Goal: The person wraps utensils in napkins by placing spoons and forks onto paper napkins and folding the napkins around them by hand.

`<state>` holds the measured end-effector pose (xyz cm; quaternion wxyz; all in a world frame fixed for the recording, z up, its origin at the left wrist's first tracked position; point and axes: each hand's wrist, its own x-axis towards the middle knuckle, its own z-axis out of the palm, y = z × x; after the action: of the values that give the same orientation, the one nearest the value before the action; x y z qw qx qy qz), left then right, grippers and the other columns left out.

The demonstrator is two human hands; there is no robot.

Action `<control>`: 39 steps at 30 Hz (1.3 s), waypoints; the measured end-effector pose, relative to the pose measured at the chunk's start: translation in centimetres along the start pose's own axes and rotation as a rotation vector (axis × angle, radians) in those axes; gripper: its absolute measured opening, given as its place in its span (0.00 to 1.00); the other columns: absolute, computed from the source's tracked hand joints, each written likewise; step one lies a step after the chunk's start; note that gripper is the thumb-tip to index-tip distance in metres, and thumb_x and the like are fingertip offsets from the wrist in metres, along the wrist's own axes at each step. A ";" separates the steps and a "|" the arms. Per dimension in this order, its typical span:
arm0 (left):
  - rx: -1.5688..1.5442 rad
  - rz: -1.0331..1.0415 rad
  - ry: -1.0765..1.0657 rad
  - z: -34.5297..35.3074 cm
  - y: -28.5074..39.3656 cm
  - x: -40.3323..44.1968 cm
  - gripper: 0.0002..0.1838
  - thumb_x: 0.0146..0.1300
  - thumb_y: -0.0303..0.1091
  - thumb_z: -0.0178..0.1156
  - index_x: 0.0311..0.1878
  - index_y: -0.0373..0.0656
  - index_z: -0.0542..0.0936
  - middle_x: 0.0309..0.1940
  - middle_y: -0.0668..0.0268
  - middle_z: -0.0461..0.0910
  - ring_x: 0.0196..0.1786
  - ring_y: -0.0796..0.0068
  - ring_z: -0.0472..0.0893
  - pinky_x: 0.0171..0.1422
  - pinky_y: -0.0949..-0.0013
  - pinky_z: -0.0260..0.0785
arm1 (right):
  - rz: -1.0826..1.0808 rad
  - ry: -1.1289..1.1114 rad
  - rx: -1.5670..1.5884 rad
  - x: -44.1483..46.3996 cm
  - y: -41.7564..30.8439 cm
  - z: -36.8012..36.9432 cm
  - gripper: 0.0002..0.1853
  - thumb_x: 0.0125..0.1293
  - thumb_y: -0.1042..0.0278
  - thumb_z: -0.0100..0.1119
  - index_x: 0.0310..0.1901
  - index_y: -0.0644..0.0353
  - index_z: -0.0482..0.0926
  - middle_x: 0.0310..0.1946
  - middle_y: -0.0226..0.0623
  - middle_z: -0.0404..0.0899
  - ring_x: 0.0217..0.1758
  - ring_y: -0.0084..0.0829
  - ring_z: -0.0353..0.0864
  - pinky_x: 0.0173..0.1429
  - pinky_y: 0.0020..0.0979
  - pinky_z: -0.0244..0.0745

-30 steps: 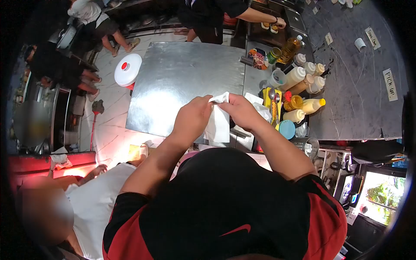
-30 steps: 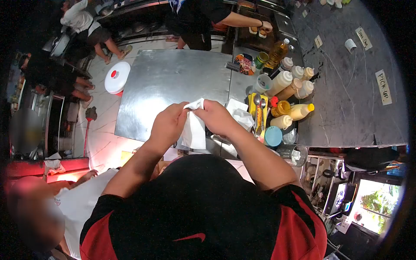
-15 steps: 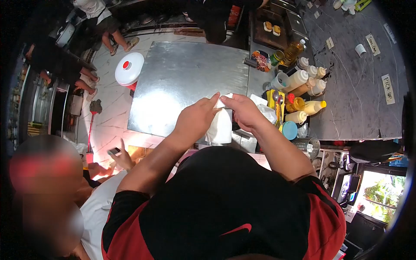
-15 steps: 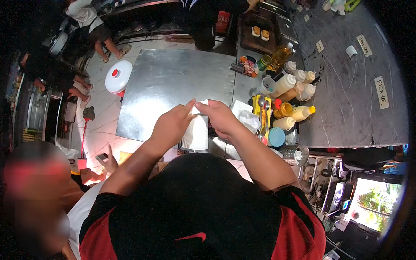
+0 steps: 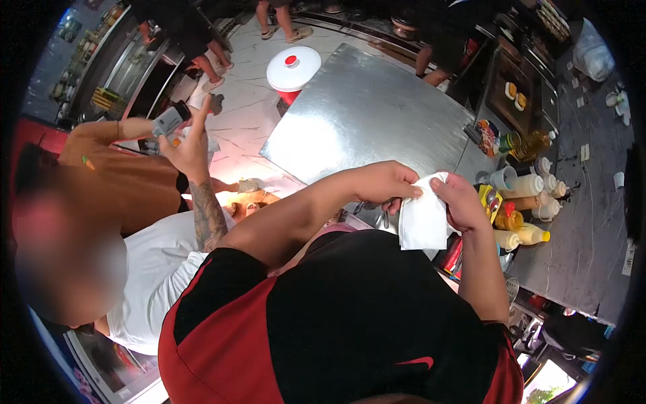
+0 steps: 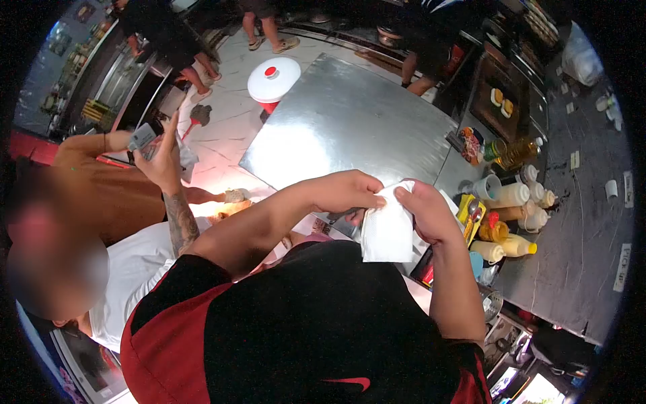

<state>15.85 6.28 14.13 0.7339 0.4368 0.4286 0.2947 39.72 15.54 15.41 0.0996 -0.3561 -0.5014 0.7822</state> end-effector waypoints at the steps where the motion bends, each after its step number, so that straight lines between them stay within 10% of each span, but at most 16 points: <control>1: -0.038 -0.014 -0.060 0.0 -0.2 0.2 0.14 0.83 0.41 0.62 0.52 0.37 0.85 0.33 0.69 0.85 0.26 0.81 0.82 0.32 0.75 0.71 | 0.005 -0.036 0.001 -0.1 0.0 -0.3 0.14 0.84 0.59 0.62 0.53 0.64 0.83 0.42 0.32 0.89 0.41 0.24 0.88 0.50 0.31 0.83; 7: -0.321 -0.003 -0.182 0.5 -1.0 0.0 0.16 0.84 0.43 0.62 0.50 0.37 0.85 0.32 0.68 0.86 0.24 0.82 0.80 0.27 0.76 0.71 | -0.025 -0.122 -0.105 -0.5 -0.6 -1.2 0.14 0.82 0.57 0.66 0.51 0.62 0.84 0.42 0.29 0.88 0.44 0.22 0.85 0.53 0.31 0.82; 11: 0.021 0.018 0.015 1.8 0.5 -0.5 0.19 0.87 0.47 0.58 0.44 0.41 0.85 0.29 0.71 0.83 0.26 0.82 0.78 0.30 0.74 0.72 | -0.035 -0.061 -0.160 -0.2 -0.3 -1.5 0.14 0.81 0.57 0.67 0.51 0.62 0.85 0.43 0.30 0.89 0.45 0.22 0.86 0.54 0.32 0.82; 17: 0.141 0.106 0.178 1.5 0.2 -0.5 0.20 0.86 0.47 0.58 0.61 0.42 0.88 0.28 0.75 0.82 0.24 0.86 0.74 0.29 0.76 0.66 | -0.031 -0.019 0.151 -0.9 0.2 1.0 0.20 0.80 0.61 0.69 0.64 0.64 0.81 0.52 0.36 0.90 0.53 0.27 0.90 0.58 0.33 0.87; 22: 0.230 0.118 0.294 2.0 0.0 -0.2 0.21 0.87 0.47 0.57 0.47 0.38 0.87 0.26 0.70 0.82 0.23 0.81 0.79 0.30 0.70 0.70 | 0.077 -0.021 0.193 -0.7 0.2 0.9 0.19 0.80 0.61 0.69 0.63 0.64 0.83 0.51 0.36 0.90 0.51 0.28 0.92 0.55 0.32 0.87; 34: 0.858 0.260 0.464 3.5 0.8 0.1 0.19 0.85 0.40 0.54 0.65 0.38 0.84 0.45 0.41 0.88 0.48 0.39 0.88 0.53 0.47 0.78 | -0.011 0.179 0.093 -0.5 0.7 2.9 0.16 0.85 0.56 0.62 0.54 0.64 0.83 0.40 0.32 0.88 0.37 0.20 0.84 0.42 0.29 0.79; 39: 1.085 0.258 0.437 3.1 0.3 -0.1 0.21 0.84 0.39 0.52 0.72 0.40 0.80 0.47 0.45 0.88 0.51 0.38 0.86 0.57 0.42 0.78 | 0.114 0.247 -0.242 -1.5 -1.0 3.3 0.24 0.84 0.46 0.62 0.48 0.65 0.84 0.31 0.29 0.79 0.31 0.20 0.72 0.37 0.33 0.71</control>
<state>18.57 5.13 15.21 0.2592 0.7270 0.6024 0.2036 38.42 12.85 17.77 0.0726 -0.4866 -0.5548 0.6709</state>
